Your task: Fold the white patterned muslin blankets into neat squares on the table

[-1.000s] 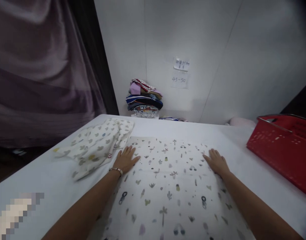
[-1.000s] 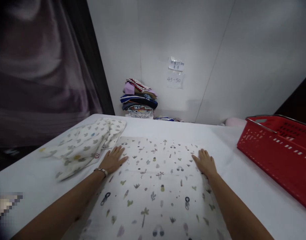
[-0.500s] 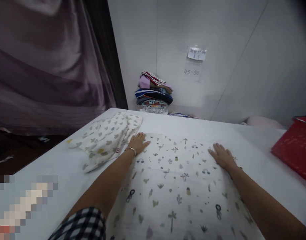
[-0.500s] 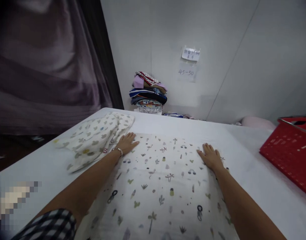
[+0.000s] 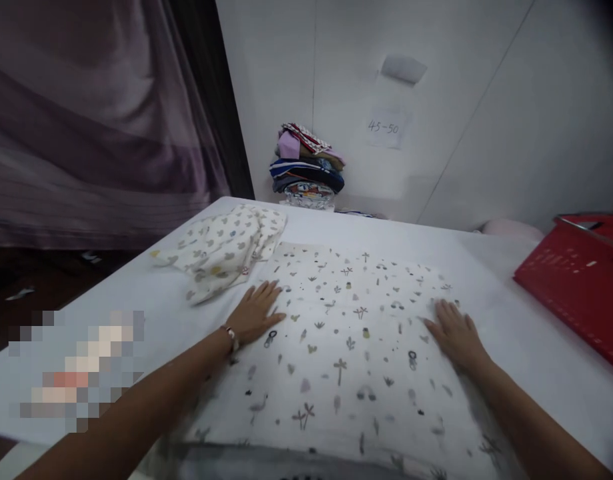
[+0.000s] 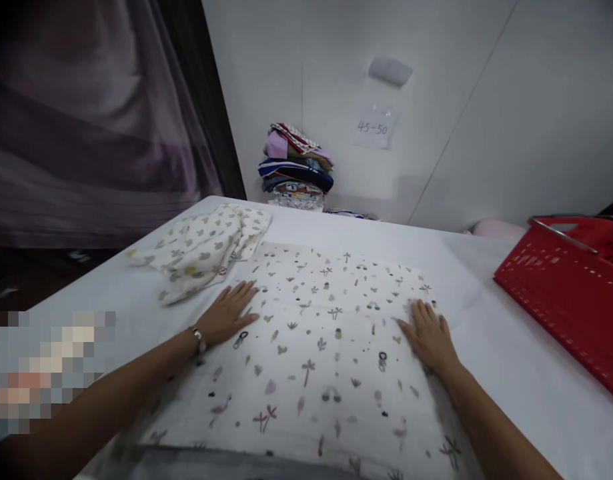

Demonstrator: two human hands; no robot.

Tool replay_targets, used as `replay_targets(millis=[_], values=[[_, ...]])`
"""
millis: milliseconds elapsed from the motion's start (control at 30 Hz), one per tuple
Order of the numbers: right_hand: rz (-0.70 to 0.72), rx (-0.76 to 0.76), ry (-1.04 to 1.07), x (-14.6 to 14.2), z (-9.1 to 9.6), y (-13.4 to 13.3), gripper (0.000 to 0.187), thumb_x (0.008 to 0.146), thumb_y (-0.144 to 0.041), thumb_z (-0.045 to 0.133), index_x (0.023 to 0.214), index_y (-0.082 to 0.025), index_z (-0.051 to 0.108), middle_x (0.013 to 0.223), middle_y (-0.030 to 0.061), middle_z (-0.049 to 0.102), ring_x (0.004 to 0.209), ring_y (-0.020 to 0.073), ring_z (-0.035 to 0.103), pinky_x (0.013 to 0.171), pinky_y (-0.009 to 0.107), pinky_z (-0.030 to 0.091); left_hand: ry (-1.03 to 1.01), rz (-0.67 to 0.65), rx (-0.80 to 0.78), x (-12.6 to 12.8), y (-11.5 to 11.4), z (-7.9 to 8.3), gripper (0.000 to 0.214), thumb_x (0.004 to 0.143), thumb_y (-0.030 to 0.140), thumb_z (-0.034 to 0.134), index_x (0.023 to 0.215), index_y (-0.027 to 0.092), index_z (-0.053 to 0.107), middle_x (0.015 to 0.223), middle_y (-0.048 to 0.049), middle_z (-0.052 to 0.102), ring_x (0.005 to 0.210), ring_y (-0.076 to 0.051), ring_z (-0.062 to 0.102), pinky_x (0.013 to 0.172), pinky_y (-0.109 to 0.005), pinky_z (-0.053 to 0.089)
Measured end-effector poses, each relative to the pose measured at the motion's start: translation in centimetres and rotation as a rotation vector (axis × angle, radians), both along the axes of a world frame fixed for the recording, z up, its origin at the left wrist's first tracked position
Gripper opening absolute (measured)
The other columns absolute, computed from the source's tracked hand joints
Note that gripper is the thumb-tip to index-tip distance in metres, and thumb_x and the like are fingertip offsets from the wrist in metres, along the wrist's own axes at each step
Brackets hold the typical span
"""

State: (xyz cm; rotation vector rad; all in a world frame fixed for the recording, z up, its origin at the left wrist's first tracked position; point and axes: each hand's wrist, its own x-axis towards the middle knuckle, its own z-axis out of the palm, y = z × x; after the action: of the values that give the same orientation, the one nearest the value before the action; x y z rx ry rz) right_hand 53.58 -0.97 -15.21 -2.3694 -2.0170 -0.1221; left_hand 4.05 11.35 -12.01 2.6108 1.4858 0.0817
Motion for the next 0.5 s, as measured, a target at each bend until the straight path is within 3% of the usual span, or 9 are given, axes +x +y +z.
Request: replay_targets(millis=[133,333,500], values=[[-0.076,-0.061,-0.005,0.9,-0.8,-1.6,0.068,0.088,-0.055,0.017,0.14,-0.014,0.025,0.147,0.0065,0.02,0.135,0.0224,0.013,0.107,0.049,0.017,0.02,-0.019,0.011,-1.1,-1.8,-0.6,0.069,0.085,0.06,0.025,0.14,0.018,0.024,0.148,-0.0063,0.018,0.137,-0.022,0.011,0.11,-0.041,0.007],[-0.099,-0.114,0.037,-0.5,1.1,-1.3,0.069,0.088,-0.056,0.016,0.141,-0.012,0.024,0.148,0.007,0.017,0.136,0.0222,0.011,0.108,0.048,0.015,0.041,-0.002,-0.041,-0.3,-1.8,1.4,0.072,0.084,0.061,0.023,0.141,0.017,0.023,0.149,-0.0072,0.012,0.137,-0.022,0.008,0.11,-0.041,0.007],[0.066,0.027,-0.063,-1.3,0.4,-5.5,0.069,0.087,-0.056,0.018,0.14,-0.011,0.026,0.147,0.0075,0.018,0.136,0.0221,0.008,0.109,0.047,0.01,0.018,-0.039,-0.002,-2.5,-5.7,1.5,0.069,0.084,0.061,0.027,0.141,0.022,0.024,0.148,-0.0059,0.014,0.137,-0.023,0.009,0.11,-0.044,0.004]])
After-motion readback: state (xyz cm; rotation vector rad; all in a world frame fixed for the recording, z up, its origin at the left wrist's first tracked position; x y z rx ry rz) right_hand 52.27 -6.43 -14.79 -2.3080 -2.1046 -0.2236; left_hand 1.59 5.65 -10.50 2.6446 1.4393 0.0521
